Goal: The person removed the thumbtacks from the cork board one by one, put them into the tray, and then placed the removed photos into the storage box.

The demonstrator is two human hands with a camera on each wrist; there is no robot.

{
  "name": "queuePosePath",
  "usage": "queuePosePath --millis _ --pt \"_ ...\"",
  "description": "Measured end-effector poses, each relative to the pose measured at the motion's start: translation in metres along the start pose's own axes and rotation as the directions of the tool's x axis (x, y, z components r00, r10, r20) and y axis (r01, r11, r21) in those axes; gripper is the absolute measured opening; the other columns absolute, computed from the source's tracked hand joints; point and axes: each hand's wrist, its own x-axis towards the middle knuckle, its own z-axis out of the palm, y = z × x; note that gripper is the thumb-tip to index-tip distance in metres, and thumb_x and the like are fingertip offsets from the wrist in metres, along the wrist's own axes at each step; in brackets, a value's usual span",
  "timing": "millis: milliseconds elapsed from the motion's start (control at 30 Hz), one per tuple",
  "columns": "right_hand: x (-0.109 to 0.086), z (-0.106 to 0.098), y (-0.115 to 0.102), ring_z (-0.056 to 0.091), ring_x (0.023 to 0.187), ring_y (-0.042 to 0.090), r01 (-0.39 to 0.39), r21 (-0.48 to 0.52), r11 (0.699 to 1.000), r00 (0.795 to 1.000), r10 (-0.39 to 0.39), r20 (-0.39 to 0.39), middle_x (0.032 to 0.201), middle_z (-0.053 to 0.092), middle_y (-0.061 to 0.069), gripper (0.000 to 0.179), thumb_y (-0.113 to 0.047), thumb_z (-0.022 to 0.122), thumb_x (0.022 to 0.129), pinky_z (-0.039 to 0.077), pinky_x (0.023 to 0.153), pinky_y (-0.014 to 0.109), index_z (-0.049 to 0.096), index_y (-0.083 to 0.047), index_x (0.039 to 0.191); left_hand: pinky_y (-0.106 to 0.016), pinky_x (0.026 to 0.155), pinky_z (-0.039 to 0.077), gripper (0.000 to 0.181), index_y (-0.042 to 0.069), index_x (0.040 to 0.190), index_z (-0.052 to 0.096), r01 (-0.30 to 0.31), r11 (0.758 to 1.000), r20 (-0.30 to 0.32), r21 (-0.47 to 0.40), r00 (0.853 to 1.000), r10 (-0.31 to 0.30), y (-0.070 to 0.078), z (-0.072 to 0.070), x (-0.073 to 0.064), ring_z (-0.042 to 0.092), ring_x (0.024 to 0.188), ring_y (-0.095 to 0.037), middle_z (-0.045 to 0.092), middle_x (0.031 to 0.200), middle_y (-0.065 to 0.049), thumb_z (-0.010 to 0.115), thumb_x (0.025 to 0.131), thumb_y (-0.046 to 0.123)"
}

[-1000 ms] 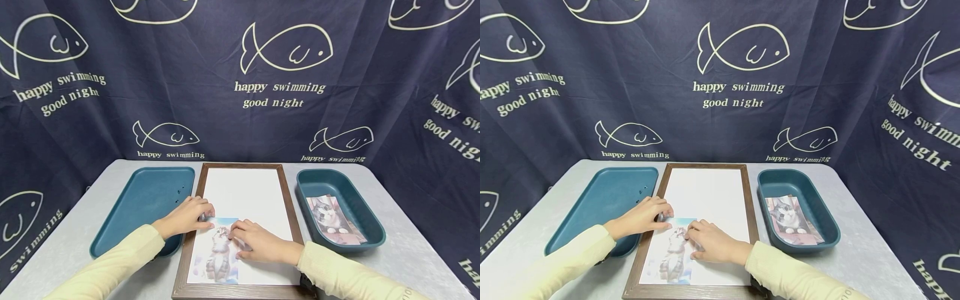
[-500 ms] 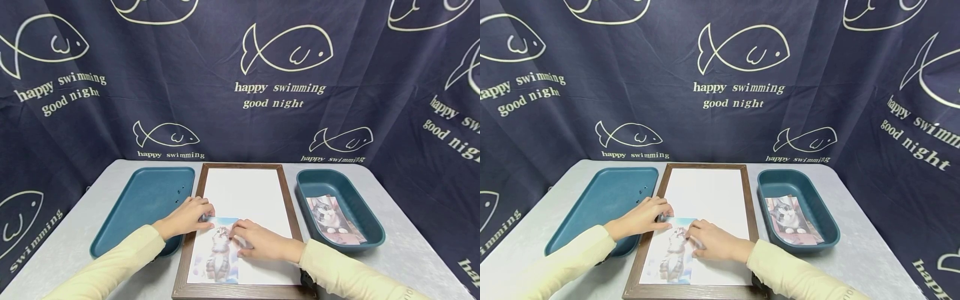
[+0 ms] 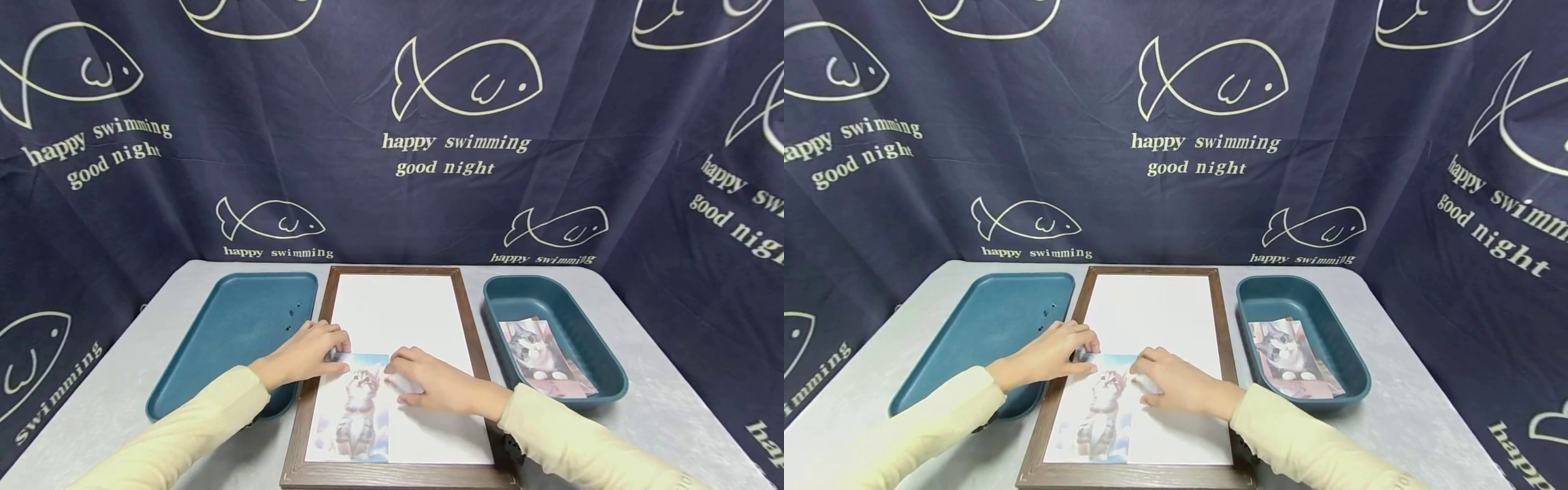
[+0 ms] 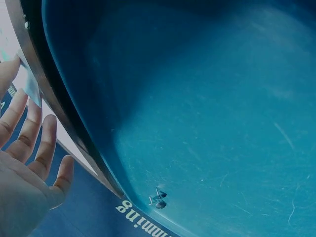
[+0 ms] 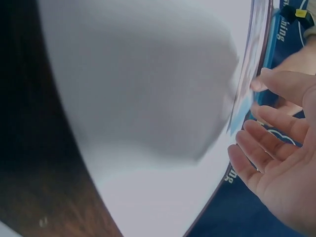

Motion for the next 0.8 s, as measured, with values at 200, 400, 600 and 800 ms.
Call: queuePosePath --millis 200,400,600,800 --pt "-0.005 -0.008 0.007 0.047 0.113 0.016 -0.019 0.011 1.0 1.0 0.019 -0.023 0.12 0.05 0.0 0.039 -0.023 0.063 0.085 0.041 0.095 0.032 0.053 -0.01 0.12 -0.036 0.076 0.031 0.021 0.024 0.088 0.058 0.008 1.0 0.016 -0.026 1.0 -0.008 0.0 -0.001 0.001 0.042 0.076 -0.008 0.053 0.079 0.012 0.068 0.078 0.039" --pt "-0.01 -0.017 0.014 0.047 0.114 0.017 -0.045 0.002 0.999 0.997 0.045 -0.057 0.12 0.05 0.0 0.039 -0.022 0.063 0.085 0.042 0.094 0.034 0.052 -0.01 0.121 -0.036 0.077 0.031 0.02 0.024 0.087 0.057 0.014 0.999 0.041 -0.048 0.999 -0.012 -0.001 -0.004 0.002 0.041 0.076 -0.008 0.053 0.078 0.013 0.068 0.079 0.039" --pt "-0.016 -0.026 0.021 0.048 0.114 0.021 -0.058 0.002 0.998 0.994 0.058 -0.09 0.12 0.05 0.003 0.039 -0.019 0.063 0.085 0.043 0.092 0.037 0.052 -0.007 0.12 -0.038 0.078 0.03 0.02 0.024 0.087 0.056 0.032 0.996 0.073 -0.083 0.997 -0.025 0.0 -0.007 0.003 0.042 0.075 -0.009 0.054 0.078 0.013 0.067 0.079 0.038" --pt "-0.023 -0.035 0.03 0.051 0.108 0.022 -0.048 0.006 0.999 0.991 0.048 -0.127 0.118 0.052 0.005 0.036 -0.015 0.063 0.084 0.045 0.088 0.038 0.053 -0.004 0.118 -0.04 0.083 0.032 0.02 0.024 0.09 0.056 0.049 0.995 0.091 -0.092 0.995 -0.04 -0.001 -0.008 0.002 0.044 0.077 -0.008 0.054 0.081 0.011 0.066 0.08 0.038"
